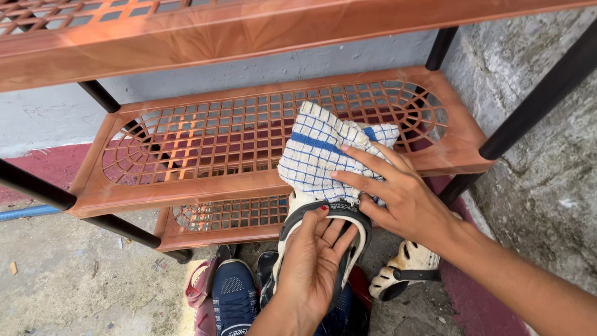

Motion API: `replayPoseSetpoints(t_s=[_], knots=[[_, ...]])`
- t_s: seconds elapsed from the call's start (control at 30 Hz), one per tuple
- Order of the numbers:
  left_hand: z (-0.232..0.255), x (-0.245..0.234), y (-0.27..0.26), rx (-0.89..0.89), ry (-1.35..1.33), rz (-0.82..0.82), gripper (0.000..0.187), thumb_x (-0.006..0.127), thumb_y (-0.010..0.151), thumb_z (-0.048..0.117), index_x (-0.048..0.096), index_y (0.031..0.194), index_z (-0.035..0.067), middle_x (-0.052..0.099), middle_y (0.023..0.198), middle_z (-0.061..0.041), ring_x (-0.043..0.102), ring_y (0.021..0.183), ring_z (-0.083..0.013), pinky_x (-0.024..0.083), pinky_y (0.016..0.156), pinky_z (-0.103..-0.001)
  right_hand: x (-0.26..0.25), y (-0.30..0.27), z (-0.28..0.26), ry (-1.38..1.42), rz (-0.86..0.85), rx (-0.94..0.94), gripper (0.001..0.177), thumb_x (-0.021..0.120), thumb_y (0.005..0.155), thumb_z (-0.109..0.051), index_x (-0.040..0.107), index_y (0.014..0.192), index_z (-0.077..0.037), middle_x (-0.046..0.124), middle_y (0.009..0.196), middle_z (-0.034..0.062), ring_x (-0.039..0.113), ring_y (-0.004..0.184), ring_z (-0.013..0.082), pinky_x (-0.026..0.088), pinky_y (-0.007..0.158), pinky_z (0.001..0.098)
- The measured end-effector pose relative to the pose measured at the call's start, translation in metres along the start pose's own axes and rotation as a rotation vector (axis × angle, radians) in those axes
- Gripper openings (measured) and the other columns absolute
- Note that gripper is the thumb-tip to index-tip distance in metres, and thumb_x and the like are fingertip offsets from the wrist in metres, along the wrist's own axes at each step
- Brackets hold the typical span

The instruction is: The person wipes a tiered plastic shoe rack with a cloth, then picks up a shoe from a pile on the ground, wipes the top and side of it with the cloth, and places it onto the top shelf of the rack.

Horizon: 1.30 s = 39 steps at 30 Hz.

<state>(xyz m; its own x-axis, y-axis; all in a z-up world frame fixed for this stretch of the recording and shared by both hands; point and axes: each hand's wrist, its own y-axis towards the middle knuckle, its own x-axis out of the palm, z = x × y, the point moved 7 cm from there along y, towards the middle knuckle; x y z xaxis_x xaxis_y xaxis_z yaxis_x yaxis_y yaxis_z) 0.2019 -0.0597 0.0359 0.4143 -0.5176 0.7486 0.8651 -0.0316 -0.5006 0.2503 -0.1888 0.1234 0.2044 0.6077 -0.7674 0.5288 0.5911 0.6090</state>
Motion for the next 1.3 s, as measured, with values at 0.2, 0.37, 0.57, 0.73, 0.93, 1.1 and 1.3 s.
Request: replayPoseSetpoints(t_s=[0.2, 0.37, 0.57, 0.73, 0.93, 1.1, 1.3], knots=[[-0.005, -0.01, 0.008, 0.064, 0.023, -0.19, 0.025, 0.062, 0.09, 0.01, 0.06, 0.111, -0.004, 0.068, 0.114, -0.015, 0.069, 0.114, -0.0273, 0.058, 0.102, -0.046, -0.005, -0.01, -0.022, -0.086, 0.066, -0.04, 0.053, 0.069, 0.082, -0.008, 0.066, 0.133, -0.019, 0.052, 0.153, 0.0127, 0.049, 0.139, 0.0413, 0.038, 0.118, 0.0564], [-0.008, -0.018, 0.009, 0.072, 0.111, -0.303, 0.026, 0.061, 0.09, 0.01, 0.061, 0.113, -0.001, 0.069, 0.114, -0.013, 0.069, 0.113, -0.0266, 0.058, 0.099, -0.044, -0.012, -0.033, -0.044, -0.088, 0.018, 0.034, 0.053, 0.068, 0.086, -0.009, 0.065, 0.138, -0.02, 0.049, 0.156, 0.0148, 0.046, 0.14, 0.0445, 0.043, 0.112, 0.0506], [-0.017, -0.038, -0.017, 0.054, 0.169, -0.305, 0.024, 0.062, 0.089, 0.01, 0.059, 0.111, -0.001, 0.068, 0.111, -0.014, 0.07, 0.109, -0.0271, 0.06, 0.097, -0.044, -0.017, -0.059, -0.079, -0.086, 0.019, 0.155, 0.053, 0.067, 0.085, -0.009, 0.066, 0.137, -0.02, 0.042, 0.16, 0.0173, 0.04, 0.144, 0.0424, 0.04, 0.115, 0.0516], [-0.02, -0.057, -0.032, 0.038, 0.21, -0.306, 0.023, 0.063, 0.088, 0.012, 0.059, 0.108, 0.001, 0.068, 0.107, -0.014, 0.07, 0.106, -0.0274, 0.059, 0.096, -0.044, -0.018, -0.076, -0.103, -0.098, -0.016, 0.188, 0.05, 0.07, 0.084, -0.013, 0.067, 0.134, -0.019, 0.038, 0.161, 0.0167, 0.034, 0.146, 0.0425, 0.035, 0.116, 0.0534], [-0.026, -0.071, -0.058, 0.03, 0.21, -0.321, 0.022, 0.061, 0.09, 0.013, 0.058, 0.107, -0.001, 0.067, 0.106, -0.016, 0.07, 0.105, -0.0282, 0.061, 0.095, -0.043, -0.022, -0.091, -0.131, -0.08, -0.055, 0.237, 0.048, 0.068, 0.088, -0.014, 0.066, 0.135, -0.02, 0.037, 0.162, 0.013, 0.033, 0.147, 0.0411, 0.031, 0.117, 0.0533], [-0.021, -0.077, -0.073, 0.043, 0.177, -0.311, 0.019, 0.06, 0.091, 0.012, 0.057, 0.106, 0.001, 0.068, 0.106, -0.015, 0.07, 0.104, -0.028, 0.061, 0.094, -0.044, -0.015, -0.086, -0.138, -0.101, -0.073, 0.259, 0.045, 0.067, 0.088, -0.012, 0.068, 0.132, -0.021, 0.039, 0.162, 0.0106, 0.031, 0.148, 0.042, 0.03, 0.118, 0.0538], [-0.017, -0.08, -0.054, 0.037, 0.142, -0.281, 0.021, 0.059, 0.091, 0.012, 0.058, 0.107, -0.001, 0.069, 0.108, -0.017, 0.071, 0.106, -0.0297, 0.061, 0.094, -0.044, -0.004, -0.077, -0.119, -0.061, -0.053, 0.299, 0.048, 0.067, 0.084, -0.008, 0.07, 0.131, -0.019, 0.042, 0.159, 0.0109, 0.035, 0.144, 0.0434, 0.031, 0.115, 0.0576]])
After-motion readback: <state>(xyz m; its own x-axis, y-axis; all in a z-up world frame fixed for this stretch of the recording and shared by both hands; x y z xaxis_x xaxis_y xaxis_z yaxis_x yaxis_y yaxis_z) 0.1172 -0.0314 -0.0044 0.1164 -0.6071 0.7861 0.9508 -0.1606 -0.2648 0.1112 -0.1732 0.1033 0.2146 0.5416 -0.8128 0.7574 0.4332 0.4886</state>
